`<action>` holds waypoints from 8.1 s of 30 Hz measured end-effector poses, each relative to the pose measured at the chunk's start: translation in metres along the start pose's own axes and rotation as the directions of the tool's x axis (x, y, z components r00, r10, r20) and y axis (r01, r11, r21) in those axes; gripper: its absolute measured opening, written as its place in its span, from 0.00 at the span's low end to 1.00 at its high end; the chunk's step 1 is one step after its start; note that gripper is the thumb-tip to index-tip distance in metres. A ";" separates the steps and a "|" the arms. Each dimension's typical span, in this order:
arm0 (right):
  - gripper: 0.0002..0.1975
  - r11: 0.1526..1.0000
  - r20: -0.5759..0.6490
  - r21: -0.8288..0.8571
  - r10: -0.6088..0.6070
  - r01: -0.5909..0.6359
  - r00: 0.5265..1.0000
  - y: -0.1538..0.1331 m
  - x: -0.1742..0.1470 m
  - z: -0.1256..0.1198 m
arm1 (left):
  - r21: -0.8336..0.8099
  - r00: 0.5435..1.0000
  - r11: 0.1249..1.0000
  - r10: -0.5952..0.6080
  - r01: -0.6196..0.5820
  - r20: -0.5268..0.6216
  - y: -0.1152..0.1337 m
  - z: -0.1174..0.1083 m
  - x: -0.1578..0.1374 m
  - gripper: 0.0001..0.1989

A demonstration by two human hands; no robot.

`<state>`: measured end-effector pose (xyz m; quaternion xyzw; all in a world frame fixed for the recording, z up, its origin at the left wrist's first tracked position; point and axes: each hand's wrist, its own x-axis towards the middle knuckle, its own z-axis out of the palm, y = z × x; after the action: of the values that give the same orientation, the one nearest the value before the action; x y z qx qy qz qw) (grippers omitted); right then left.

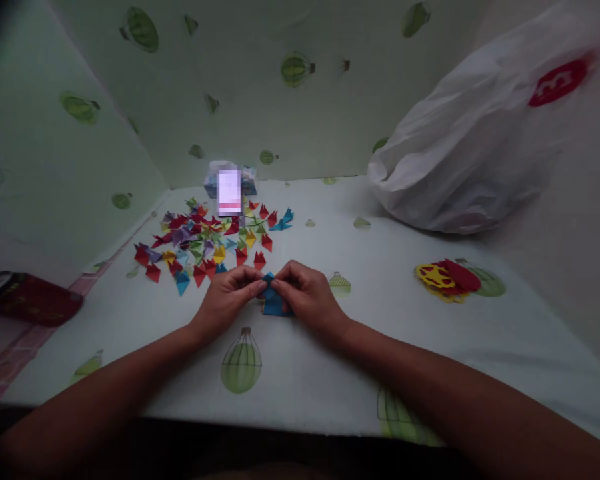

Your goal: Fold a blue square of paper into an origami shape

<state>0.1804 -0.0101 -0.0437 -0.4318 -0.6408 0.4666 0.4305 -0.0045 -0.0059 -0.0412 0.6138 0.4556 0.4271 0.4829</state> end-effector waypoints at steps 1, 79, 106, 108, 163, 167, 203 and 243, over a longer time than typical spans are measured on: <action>0.10 1.000 -0.004 -0.005 0.000 0.000 1.000 0.000 0.000 0.000 | 0.007 1.000 1.000 0.009 -0.009 0.002 0.000 0.000 0.000 0.07; 0.04 0.952 0.035 0.273 0.136 -0.141 0.990 -0.001 0.004 -0.002 | -0.417 0.970 0.876 -0.222 0.241 0.093 -0.005 -0.002 0.008 0.10; 0.10 0.998 0.028 0.051 0.037 -0.039 0.999 -0.001 0.001 0.000 | 0.129 0.992 0.983 0.125 -0.127 0.026 0.003 -0.006 0.002 0.08; 0.11 1.000 0.020 -0.011 0.024 -0.024 1.000 -0.001 0.001 -0.001 | 0.157 0.989 0.977 0.139 -0.144 0.038 0.004 -0.007 0.003 0.09; 0.12 0.998 -0.012 0.009 -0.068 0.068 0.998 -0.002 0.004 -0.007 | 0.065 0.987 0.985 0.161 -0.162 0.025 0.004 -0.007 0.004 0.05; 0.15 0.995 -0.032 0.098 -0.010 0.013 0.999 -0.003 0.004 -0.006 | 0.054 0.990 0.988 0.142 -0.143 0.023 0.003 -0.008 0.005 0.06; 0.15 0.995 0.109 -0.009 0.097 -0.097 0.989 -0.005 0.000 -0.004 | -0.007 0.992 1.000 0.016 -0.015 0.122 0.003 -0.004 0.003 0.07; 0.15 0.995 0.213 -0.029 0.095 -0.091 0.972 -0.004 -0.002 -0.001 | 0.018 0.994 1.000 -0.024 0.022 0.104 0.005 -0.002 -0.001 0.14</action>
<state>0.1816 -0.0128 -0.0395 -0.4128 -0.6667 0.5239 0.3326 -0.0063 -0.0065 -0.0363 0.6340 0.4403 0.3851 0.5059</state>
